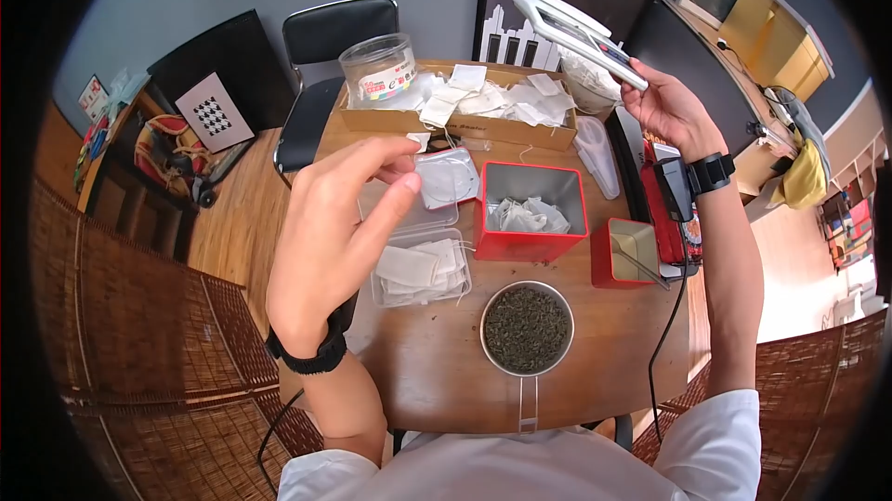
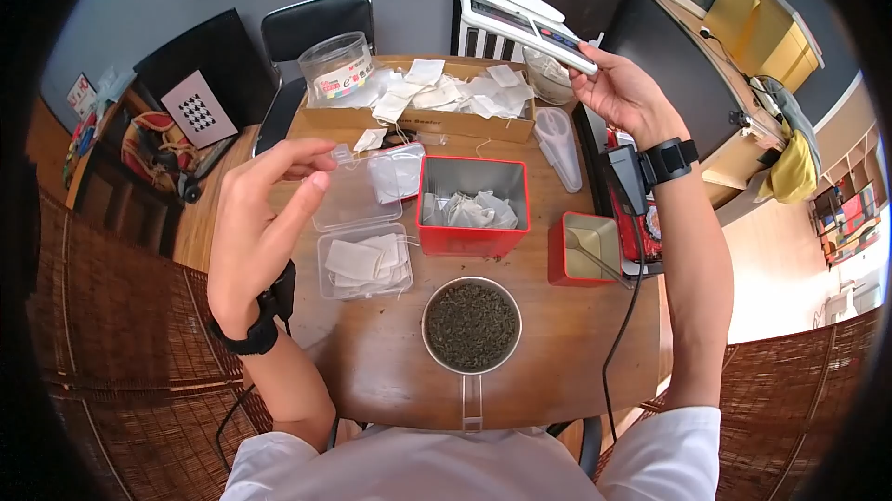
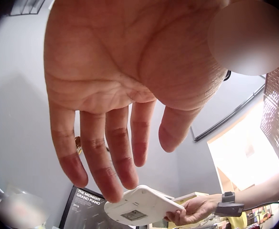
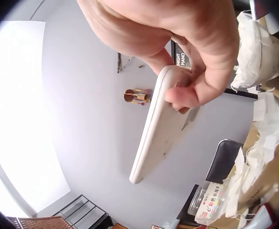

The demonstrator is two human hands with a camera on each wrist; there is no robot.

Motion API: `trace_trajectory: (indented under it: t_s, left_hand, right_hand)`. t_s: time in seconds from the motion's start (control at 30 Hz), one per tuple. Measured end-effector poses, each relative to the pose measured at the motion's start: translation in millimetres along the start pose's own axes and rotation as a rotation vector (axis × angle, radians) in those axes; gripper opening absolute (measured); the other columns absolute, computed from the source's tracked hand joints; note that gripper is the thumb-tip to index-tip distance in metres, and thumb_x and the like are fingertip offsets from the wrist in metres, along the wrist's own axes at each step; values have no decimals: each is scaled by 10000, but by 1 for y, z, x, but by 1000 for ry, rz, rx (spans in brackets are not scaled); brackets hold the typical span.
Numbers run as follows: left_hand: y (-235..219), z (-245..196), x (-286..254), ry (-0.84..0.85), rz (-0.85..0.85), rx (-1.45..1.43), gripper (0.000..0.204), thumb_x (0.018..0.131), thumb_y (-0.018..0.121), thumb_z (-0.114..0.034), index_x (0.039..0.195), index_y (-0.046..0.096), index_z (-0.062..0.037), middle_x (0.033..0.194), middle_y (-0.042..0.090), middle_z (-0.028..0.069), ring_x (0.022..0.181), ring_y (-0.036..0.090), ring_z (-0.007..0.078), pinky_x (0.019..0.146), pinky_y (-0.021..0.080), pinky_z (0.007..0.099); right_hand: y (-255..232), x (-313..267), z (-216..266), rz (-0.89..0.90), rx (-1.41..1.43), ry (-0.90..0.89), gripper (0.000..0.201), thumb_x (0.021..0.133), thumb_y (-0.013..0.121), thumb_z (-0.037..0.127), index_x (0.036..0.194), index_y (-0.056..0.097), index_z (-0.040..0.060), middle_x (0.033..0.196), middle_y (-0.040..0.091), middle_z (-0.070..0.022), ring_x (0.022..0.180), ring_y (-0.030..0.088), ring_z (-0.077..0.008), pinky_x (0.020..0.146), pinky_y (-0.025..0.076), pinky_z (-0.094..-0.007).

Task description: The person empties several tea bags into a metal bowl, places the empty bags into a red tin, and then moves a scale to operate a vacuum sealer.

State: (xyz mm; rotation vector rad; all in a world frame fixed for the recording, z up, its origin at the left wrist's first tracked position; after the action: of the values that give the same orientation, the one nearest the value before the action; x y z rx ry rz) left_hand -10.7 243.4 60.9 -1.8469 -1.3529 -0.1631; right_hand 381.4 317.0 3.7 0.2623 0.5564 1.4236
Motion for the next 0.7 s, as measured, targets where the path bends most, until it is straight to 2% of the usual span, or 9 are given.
trace_trajectory:
  t_s: [0.23, 0.3, 0.33, 0.4, 0.43, 0.53, 0.6, 0.67, 0.7]
  left_hand:
    - [1, 8, 5, -64, -33, -16, 280, 932, 654, -139, 1129, 654, 60, 990, 723, 192, 895, 711, 277, 801, 536, 345]
    - [12, 30, 9, -200, -96, -459, 377, 1005, 602, -247, 1230, 610, 56, 1115, 709, 185, 957, 705, 262, 814, 548, 342]
    - [17, 31, 12, -201, -98, -453, 377, 1005, 602, -247, 1230, 610, 56, 1115, 709, 185, 957, 705, 262, 814, 548, 342]
    - [40, 40, 14, -333, -79, -921, 489, 1074, 447, -354, 1370, 504, 30, 1295, 629, 211, 1068, 677, 302, 880, 555, 391]
    - [51, 40, 15, -300, -10, -1082, 571, 1079, 390, -416, 1440, 406, 26, 1393, 540, 253, 1160, 632, 343, 942, 545, 436]
    - [70, 32, 18, -312, -3, -1393, 587, 1083, 368, -426, 1476, 348, 10, 1461, 454, 273, 1243, 572, 378, 1011, 512, 470]
    - [76, 22, 19, -258, 16, -1404, 602, 1080, 370, -437, 1495, 304, -5, 1483, 411, 274, 1298, 521, 398, 1053, 485, 504]
    - [79, 10, 19, -226, 6, -1424, 602, 1072, 404, -438, 1480, 319, -4, 1451, 448, 245, 1301, 517, 403, 1050, 489, 514]
    - [78, 7, 19, -205, -43, -1546, 483, 1055, 515, -311, 1394, 408, 16, 1343, 543, 176, 1241, 574, 324, 1021, 508, 504]
  right_hand:
    - [19, -21, 5, 36, -36, -98, 244, 1037, 557, 157, 1153, 557, -57, 998, 625, -138, 814, 624, -157, 645, 573, -232]
    - [33, -29, 3, 42, -78, -133, 247, 1033, 565, 157, 1151, 563, -59, 1020, 625, -138, 827, 621, -154, 642, 569, -223]
    - [42, -33, -2, 47, -74, -132, 247, 1033, 565, 157, 1151, 563, -59, 1020, 625, -138, 827, 621, -154, 642, 569, -223]
    - [73, -46, -14, 138, 3, -139, 254, 1029, 572, 156, 1147, 566, -69, 1019, 634, -144, 827, 627, -152, 640, 569, -218]
    - [83, -52, -19, 152, -12, -140, 262, 1024, 580, 153, 1151, 567, -75, 1011, 648, -145, 824, 640, -154, 634, 567, -213]
    - [114, -74, -35, 197, -55, -155, 264, 1015, 595, 153, 1161, 583, -67, 1026, 668, -130, 862, 673, -162, 637, 571, -204]
    - [121, -84, -49, 210, -105, -102, 253, 1016, 597, 170, 1144, 607, -48, 1039, 684, -97, 868, 672, -127, 664, 576, -205]
    - [135, -96, -61, 202, -127, -97, 241, 1018, 596, 177, 1126, 618, -37, 1040, 693, -83, 851, 670, -109, 695, 580, -216]
    - [137, -99, -69, 194, -140, -81, 231, 1016, 600, 182, 1102, 629, -30, 1037, 700, -81, 849, 672, -102, 718, 581, -226]
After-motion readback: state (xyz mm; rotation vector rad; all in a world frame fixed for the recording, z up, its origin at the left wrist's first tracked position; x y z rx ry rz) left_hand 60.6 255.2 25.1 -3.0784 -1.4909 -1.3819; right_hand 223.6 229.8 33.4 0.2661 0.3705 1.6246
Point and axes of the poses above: each hand's wrist, its own x-axis towards the middle knuckle, its own y-axis out of the palm, z = x × y, the point moved 9 cm from there along x, towards the middle knuckle
